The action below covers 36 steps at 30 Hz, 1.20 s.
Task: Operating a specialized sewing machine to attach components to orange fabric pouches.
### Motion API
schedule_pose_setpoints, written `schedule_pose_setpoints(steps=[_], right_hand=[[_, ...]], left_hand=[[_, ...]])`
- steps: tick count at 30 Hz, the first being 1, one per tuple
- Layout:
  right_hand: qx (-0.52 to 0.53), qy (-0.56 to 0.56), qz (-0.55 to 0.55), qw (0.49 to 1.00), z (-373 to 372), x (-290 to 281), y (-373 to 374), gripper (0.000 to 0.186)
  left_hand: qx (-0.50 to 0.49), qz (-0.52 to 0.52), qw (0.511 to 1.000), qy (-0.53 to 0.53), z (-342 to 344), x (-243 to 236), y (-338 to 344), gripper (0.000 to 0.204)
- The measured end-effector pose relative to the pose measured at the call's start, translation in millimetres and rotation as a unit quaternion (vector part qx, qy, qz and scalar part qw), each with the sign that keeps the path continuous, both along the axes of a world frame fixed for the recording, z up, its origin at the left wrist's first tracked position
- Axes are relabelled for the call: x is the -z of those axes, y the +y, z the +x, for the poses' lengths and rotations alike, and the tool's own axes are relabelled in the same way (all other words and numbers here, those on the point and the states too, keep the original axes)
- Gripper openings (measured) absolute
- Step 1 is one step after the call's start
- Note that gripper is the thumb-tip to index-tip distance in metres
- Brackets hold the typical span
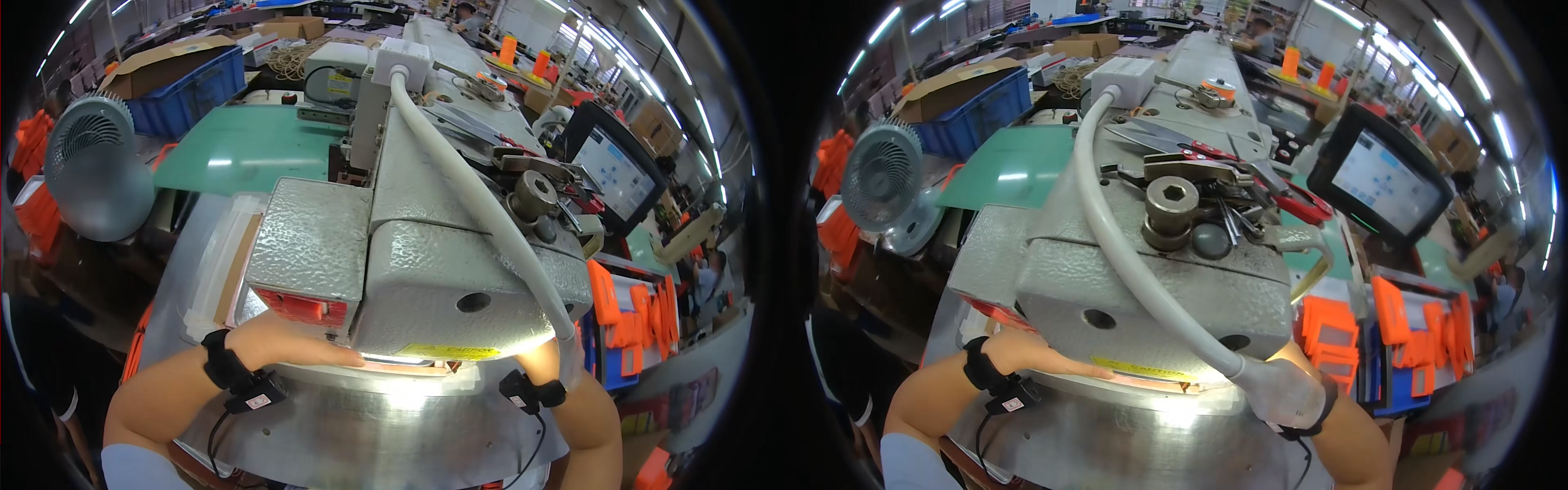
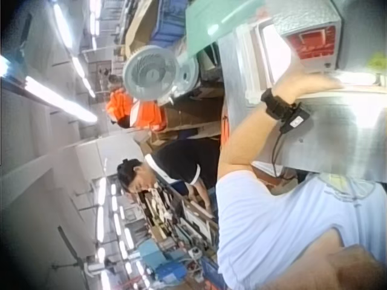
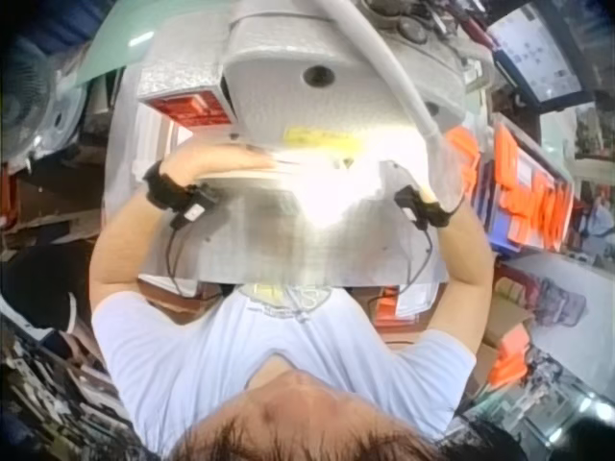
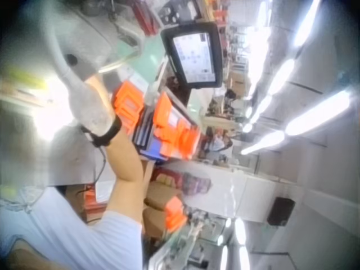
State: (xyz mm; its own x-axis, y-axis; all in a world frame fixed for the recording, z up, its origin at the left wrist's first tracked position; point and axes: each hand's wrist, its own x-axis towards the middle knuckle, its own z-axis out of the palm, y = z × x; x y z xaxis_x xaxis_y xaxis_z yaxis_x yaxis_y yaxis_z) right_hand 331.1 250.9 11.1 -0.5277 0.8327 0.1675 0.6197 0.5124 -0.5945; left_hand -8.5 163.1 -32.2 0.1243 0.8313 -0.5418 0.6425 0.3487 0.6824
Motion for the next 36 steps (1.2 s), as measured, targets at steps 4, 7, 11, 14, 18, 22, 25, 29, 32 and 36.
schedule_pose_setpoints(steps=[4, 7, 11, 14, 18, 22, 25, 29, 32, 36], right_hand=[[0.015, 0.025, -0.046, 0.999, 2, -13, -13, 0.046], [-0.029, 0.095, -0.176, 0.979, -26, -29, -8, 0.042], [-0.113, 0.224, -0.371, 0.894, -54, -42, 0, 0.038], [-0.107, 0.115, -0.307, 0.939, -49, -34, 3, 0.038], [-0.144, -0.044, -0.207, 0.967, -49, -35, 11, 0.035], [-0.202, -0.001, -0.082, 0.976, -22, 13, 42, 0.036], [-0.121, -0.005, -0.233, 0.965, -16, 23, 48, 0.077], [-0.222, -0.068, 0.012, 0.973, -19, 31, 63, 0.1], [-0.266, -0.12, 0.107, 0.95, -20, 31, 66, 0.097], [-0.247, -0.071, -0.047, 0.965, -2, 69, 69, 0.094]], left_hand=[[0.028, -0.041, 0.998, -0.04, 5, 15, 0, 0.087], [0.073, -0.026, 0.993, -0.09, 15, -5, 6, 0.092], [0.047, -0.025, 0.99, -0.128, 25, 2, 8, 0.079], [0.04, -0.042, 0.983, -0.176, 29, 18, 11, 0.075], [0.048, 0.003, 0.978, -0.203, 31, 14, 11, 0.075], [0.087, 0.067, 0.984, -0.138, 32, 20, 15, 0.074], [0.102, 0.142, 0.984, -0.019, 30, 25, 16, 0.073], [0.113, 0.212, 0.97, 0.045, 26, 33, 17, 0.077], [0.114, 0.184, 0.976, 0.022, 21, 31, 22, 0.084], [0.098, 0.162, 0.982, -0.021, 19, 34, 13, 0.075]])
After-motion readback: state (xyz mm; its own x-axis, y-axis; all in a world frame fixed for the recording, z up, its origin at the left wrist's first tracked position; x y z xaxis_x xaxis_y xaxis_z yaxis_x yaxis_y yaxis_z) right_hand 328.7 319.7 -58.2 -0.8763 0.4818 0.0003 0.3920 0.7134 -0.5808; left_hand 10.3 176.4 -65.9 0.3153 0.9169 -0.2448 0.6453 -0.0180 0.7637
